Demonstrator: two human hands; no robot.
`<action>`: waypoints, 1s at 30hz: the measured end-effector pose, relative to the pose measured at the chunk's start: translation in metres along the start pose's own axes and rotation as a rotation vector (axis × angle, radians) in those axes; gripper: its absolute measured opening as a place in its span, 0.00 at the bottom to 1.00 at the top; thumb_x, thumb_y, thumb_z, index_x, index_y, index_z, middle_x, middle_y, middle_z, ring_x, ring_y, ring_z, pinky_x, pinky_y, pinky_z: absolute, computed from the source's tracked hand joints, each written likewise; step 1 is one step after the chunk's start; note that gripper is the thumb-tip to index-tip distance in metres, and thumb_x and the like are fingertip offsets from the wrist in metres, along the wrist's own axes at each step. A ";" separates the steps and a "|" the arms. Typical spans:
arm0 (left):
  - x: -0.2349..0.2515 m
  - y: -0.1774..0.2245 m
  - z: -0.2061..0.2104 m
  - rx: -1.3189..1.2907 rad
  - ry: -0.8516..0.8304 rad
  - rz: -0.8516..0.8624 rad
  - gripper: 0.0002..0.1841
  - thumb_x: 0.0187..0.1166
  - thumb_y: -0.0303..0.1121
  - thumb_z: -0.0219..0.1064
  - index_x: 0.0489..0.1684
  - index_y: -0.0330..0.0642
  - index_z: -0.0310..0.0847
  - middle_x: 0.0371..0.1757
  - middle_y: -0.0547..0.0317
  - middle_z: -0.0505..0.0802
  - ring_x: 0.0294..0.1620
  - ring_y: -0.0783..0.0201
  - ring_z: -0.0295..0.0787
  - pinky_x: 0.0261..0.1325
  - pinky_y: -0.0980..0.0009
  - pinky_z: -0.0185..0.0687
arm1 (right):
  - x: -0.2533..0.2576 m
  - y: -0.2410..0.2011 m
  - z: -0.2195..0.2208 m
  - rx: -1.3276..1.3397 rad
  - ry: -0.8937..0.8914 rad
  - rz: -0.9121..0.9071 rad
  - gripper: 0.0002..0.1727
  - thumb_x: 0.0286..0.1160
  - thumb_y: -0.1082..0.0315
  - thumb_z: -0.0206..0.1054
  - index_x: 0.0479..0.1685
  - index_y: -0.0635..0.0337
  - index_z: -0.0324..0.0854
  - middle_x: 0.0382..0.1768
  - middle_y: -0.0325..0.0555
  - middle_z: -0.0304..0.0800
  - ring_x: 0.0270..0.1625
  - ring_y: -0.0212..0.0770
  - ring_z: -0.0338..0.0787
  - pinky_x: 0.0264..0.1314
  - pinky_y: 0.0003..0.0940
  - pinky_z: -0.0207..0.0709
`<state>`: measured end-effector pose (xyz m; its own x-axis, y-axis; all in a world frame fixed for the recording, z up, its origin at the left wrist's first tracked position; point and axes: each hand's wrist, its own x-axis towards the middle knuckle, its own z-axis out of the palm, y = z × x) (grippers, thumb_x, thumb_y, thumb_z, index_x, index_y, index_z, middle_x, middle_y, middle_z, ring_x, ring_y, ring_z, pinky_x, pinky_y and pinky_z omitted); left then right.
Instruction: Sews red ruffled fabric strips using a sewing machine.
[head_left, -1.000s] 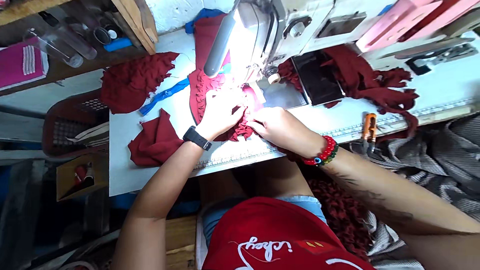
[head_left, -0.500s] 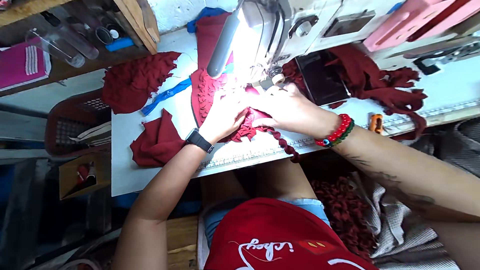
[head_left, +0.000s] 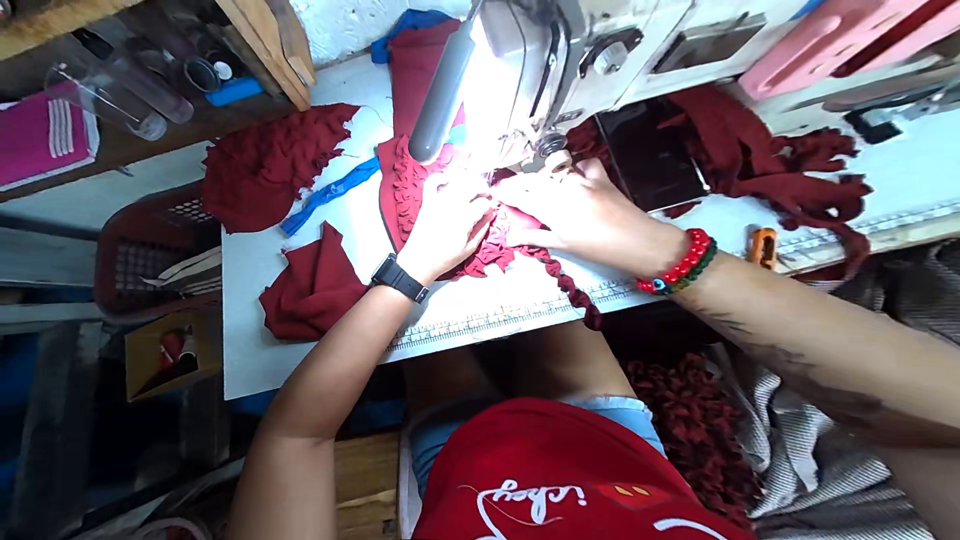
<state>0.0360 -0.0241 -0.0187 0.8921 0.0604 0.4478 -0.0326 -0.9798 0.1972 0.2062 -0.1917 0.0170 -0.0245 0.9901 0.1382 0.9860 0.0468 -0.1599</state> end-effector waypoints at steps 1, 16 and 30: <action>0.000 0.001 0.000 0.006 0.009 0.018 0.11 0.83 0.34 0.62 0.42 0.44 0.94 0.58 0.55 0.93 0.69 0.54 0.84 0.81 0.45 0.60 | -0.003 -0.004 -0.002 -0.003 0.018 -0.020 0.32 0.85 0.44 0.59 0.85 0.47 0.74 0.83 0.42 0.77 0.75 0.61 0.78 0.66 0.70 0.64; -0.006 0.005 0.000 -0.092 0.029 -0.097 0.12 0.85 0.35 0.63 0.46 0.46 0.96 0.57 0.54 0.95 0.68 0.55 0.85 0.78 0.47 0.59 | -0.001 0.001 0.002 -0.087 0.064 -0.174 0.24 0.89 0.50 0.56 0.79 0.44 0.76 0.71 0.42 0.87 0.72 0.58 0.82 0.66 0.66 0.65; 0.004 -0.002 0.003 -0.059 0.022 -0.099 0.12 0.83 0.36 0.62 0.44 0.45 0.95 0.53 0.54 0.94 0.64 0.56 0.86 0.79 0.47 0.59 | 0.002 0.001 -0.001 -0.058 -0.045 -0.060 0.28 0.90 0.47 0.50 0.81 0.46 0.78 0.80 0.42 0.80 0.79 0.62 0.77 0.70 0.75 0.61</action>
<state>0.0413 -0.0222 -0.0199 0.8822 0.1610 0.4424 0.0281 -0.9560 0.2919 0.2074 -0.1894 0.0182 -0.0897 0.9908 0.1017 0.9904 0.0995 -0.0959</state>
